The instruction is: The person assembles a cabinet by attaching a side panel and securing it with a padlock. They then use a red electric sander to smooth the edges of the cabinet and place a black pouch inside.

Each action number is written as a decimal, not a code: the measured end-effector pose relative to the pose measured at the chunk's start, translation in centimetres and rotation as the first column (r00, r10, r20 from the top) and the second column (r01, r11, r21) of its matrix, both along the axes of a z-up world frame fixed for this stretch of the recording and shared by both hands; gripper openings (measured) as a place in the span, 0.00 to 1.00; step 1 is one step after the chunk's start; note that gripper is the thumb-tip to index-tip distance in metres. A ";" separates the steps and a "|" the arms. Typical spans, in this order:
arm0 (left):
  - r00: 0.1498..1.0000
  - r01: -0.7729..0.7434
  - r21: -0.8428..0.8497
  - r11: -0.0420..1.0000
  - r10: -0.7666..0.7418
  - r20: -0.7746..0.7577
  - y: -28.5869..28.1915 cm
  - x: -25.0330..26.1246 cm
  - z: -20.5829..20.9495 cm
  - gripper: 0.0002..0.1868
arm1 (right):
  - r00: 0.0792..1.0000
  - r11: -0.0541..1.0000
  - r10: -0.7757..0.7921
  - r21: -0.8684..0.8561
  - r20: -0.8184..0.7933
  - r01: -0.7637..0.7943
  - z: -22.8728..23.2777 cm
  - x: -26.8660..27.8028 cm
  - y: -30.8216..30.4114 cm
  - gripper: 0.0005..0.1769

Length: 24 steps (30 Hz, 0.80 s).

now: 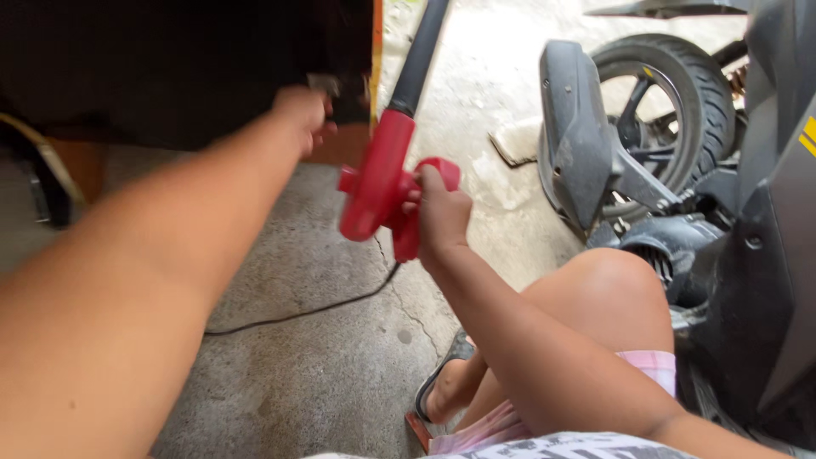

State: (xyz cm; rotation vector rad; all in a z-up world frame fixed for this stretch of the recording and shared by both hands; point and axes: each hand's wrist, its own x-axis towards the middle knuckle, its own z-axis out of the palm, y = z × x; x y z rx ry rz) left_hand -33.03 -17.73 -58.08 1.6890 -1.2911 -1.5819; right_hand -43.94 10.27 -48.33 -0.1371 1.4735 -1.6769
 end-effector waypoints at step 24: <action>0.963 -0.209 0.193 0.959 0.168 0.209 32.4 34.8 10.5 0.14 | 0.623 0.684 0.728 0.361 -0.286 -0.634 3.6 12.8 3.5 0.42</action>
